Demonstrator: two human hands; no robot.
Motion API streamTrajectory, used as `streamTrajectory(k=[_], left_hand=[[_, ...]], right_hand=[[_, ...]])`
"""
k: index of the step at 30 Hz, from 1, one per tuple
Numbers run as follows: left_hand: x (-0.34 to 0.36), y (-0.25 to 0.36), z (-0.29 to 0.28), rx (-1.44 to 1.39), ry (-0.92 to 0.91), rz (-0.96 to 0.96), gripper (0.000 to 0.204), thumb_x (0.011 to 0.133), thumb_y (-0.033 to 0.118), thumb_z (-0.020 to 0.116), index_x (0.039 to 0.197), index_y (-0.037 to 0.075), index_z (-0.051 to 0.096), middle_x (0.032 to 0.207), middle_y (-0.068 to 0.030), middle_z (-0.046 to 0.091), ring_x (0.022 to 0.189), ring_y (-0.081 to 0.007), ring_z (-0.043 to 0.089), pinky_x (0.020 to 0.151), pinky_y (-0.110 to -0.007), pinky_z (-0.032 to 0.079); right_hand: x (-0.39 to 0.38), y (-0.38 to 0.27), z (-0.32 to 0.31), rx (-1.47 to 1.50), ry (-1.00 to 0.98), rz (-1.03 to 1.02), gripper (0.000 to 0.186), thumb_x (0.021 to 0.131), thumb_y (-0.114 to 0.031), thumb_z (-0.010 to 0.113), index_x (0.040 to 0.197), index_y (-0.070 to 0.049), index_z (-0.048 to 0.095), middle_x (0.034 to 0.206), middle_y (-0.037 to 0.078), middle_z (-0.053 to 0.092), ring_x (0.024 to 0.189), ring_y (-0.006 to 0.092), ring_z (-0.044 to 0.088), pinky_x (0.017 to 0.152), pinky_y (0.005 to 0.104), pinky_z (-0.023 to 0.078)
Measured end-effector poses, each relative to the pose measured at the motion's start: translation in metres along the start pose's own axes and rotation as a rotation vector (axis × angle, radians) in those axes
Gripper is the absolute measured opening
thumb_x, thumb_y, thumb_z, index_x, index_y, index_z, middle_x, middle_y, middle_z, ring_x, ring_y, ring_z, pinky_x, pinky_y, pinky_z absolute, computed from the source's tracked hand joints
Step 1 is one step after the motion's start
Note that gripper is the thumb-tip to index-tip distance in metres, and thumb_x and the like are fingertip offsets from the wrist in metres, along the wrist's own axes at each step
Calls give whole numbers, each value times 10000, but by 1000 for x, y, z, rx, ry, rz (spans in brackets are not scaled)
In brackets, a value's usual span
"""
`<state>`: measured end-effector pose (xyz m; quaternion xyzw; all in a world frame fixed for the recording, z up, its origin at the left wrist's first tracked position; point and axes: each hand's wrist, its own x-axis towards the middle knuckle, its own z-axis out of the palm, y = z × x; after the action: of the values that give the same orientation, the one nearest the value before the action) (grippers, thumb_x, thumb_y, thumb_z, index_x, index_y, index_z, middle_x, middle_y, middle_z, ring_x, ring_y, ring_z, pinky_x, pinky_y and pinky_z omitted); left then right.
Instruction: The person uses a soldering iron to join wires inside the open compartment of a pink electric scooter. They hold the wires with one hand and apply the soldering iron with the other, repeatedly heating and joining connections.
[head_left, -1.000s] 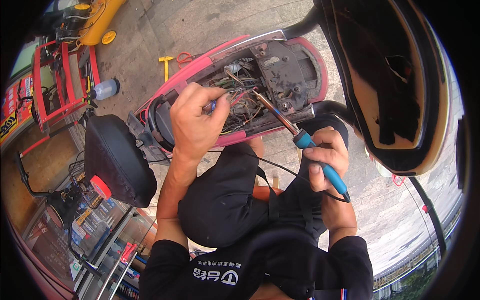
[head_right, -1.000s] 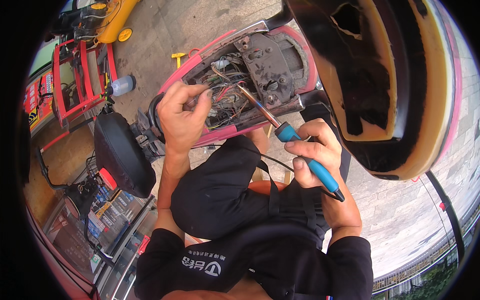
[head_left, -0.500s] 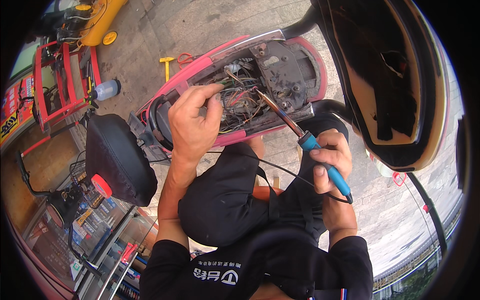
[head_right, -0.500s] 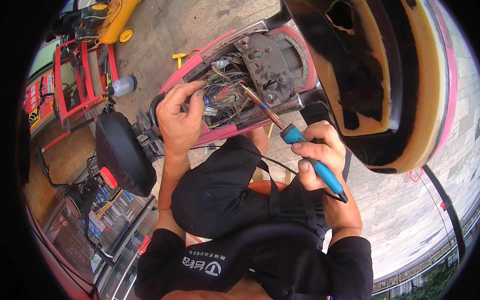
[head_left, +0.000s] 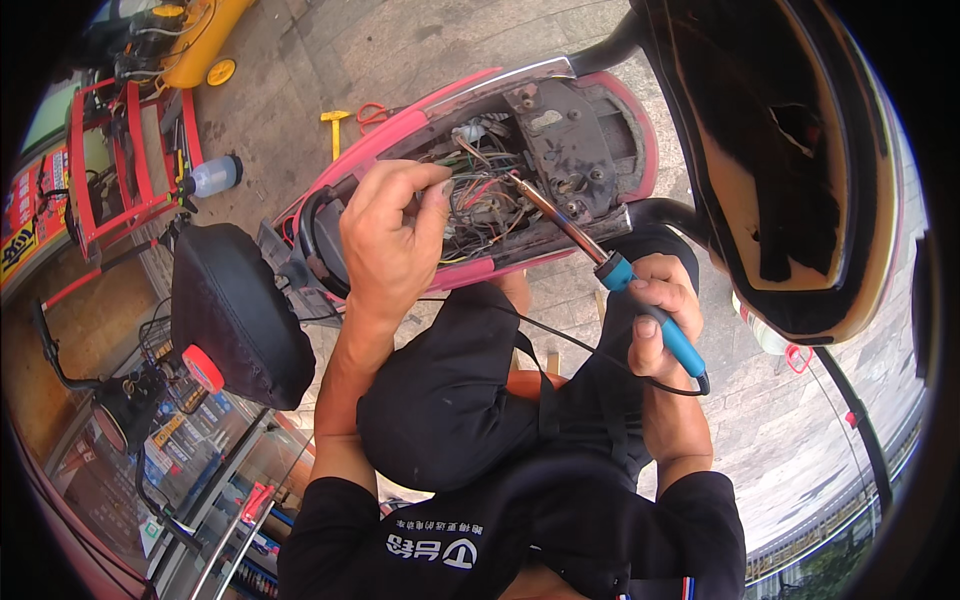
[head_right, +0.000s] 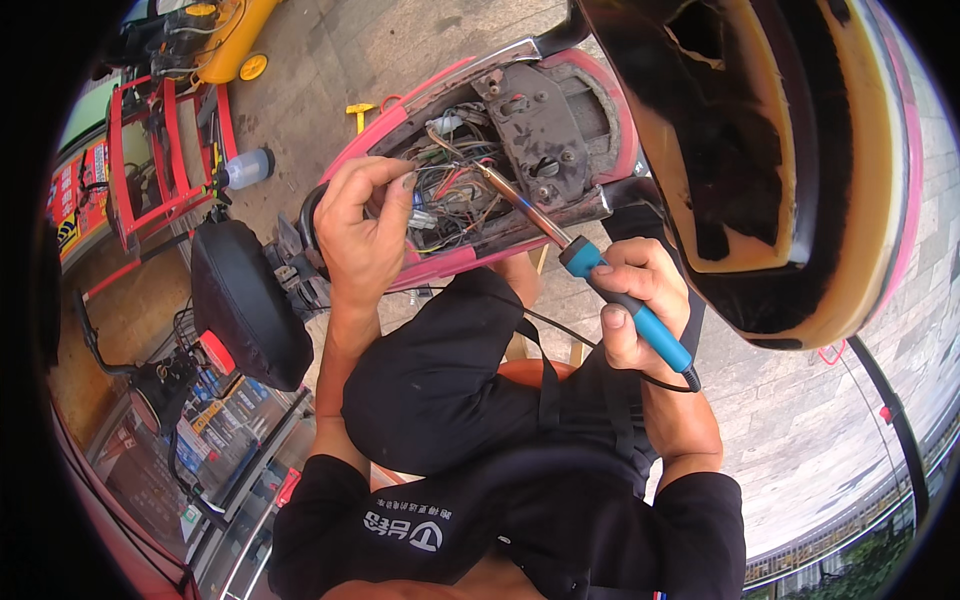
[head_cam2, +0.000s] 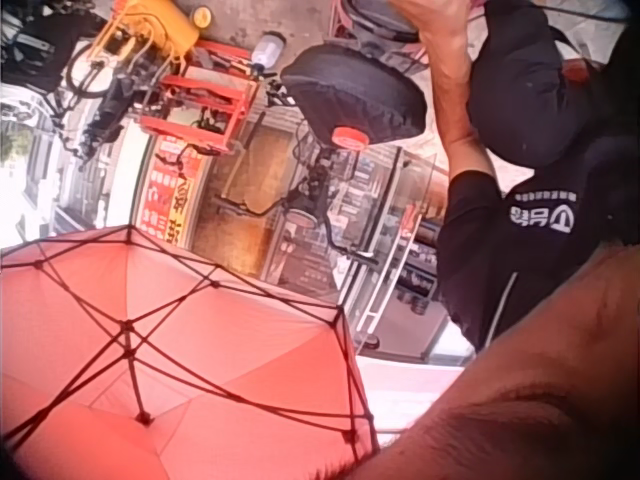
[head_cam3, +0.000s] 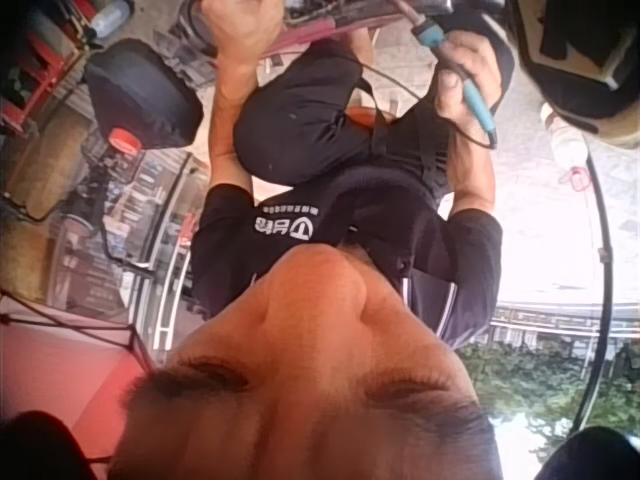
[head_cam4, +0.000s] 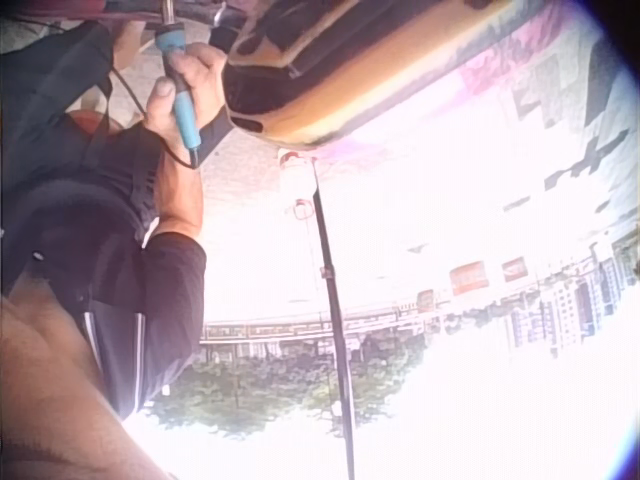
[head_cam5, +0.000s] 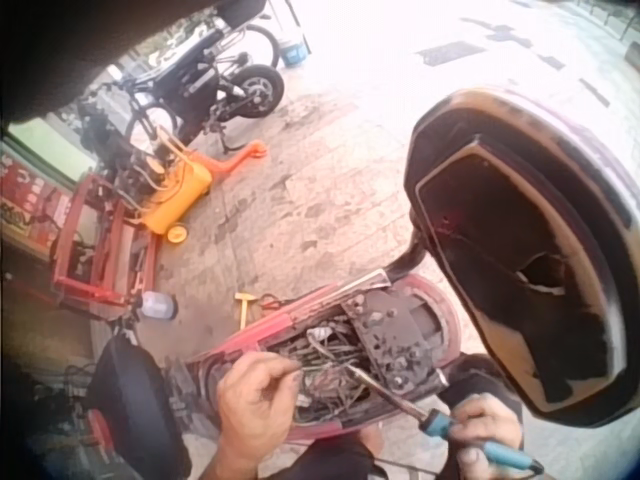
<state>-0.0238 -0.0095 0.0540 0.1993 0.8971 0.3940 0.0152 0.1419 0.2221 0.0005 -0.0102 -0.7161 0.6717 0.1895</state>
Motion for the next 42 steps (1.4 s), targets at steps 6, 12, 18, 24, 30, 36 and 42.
streamTrajectory(k=[6, 12, 18, 24, 30, 36, 42], left_hand=[[-1, -1, 3, -31, 28, -46, 126, 815, -39, 708, 929, 14, 708, 854, -74, 662, 620, -140, 578, 551, -271, 463], [-2, -5, 3, -33, 28, -46, 117, 814, -19, 712, 926, 16, 709, 844, -63, 664, 589, -133, 541, 533, -276, 433], [-3, -8, 3, -38, 34, -56, 110, 810, -10, 720, 915, 15, 704, 836, -62, 665, 569, -132, 518, 524, -281, 419], [-3, -9, 4, -48, 40, -52, 109, 807, -7, 721, 912, 15, 703, 834, -63, 664, 559, -127, 508, 519, -278, 412], [-3, -9, 4, -63, 44, -71, 109, 807, -5, 720, 913, 13, 703, 839, -61, 666, 559, -120, 509, 521, -274, 414], [-3, -10, 4, -69, 43, -69, 111, 809, 0, 722, 918, 12, 707, 845, -62, 669, 563, -120, 511, 524, -272, 416], [-4, -12, 4, -79, 49, -62, 107, 811, 2, 726, 916, 11, 707, 845, -62, 669, 565, -119, 511, 524, -271, 416]], right_hand=[[-16, 2, 13, 270, 184, 241, 496, 964, -441, 602, 1118, 29, 564, 972, 202, 589, 747, 212, 592, 670, 313, 491], [-16, 4, 11, 253, 159, 185, 412, 988, -351, 613, 1134, 32, 574, 1010, 184, 611, 772, 197, 621, 676, 306, 517], [-15, 3, 6, 139, 106, 160, 433, 972, -367, 619, 1102, 44, 581, 968, 188, 599, 748, 201, 597, 671, 306, 497], [-13, 5, 3, 28, 55, 119, 443, 974, -378, 613, 1083, 51, 586, 942, 178, 591, 742, 197, 585, 668, 302, 483], [-8, 2, 1, -52, 5, 83, 407, 982, -355, 593, 1081, 40, 597, 940, 170, 602, 748, 191, 590, 657, 296, 481], [-1, -3, 2, -56, 27, 81, 317, 928, -292, 661, 1003, 16, 652, 925, 168, 646, 773, 227, 616, 682, 312, 490], [4, -6, 1, -88, -13, 53, 303, 898, -284, 672, 994, 3, 663, 929, 165, 634, 780, 235, 614, 685, 322, 486]])
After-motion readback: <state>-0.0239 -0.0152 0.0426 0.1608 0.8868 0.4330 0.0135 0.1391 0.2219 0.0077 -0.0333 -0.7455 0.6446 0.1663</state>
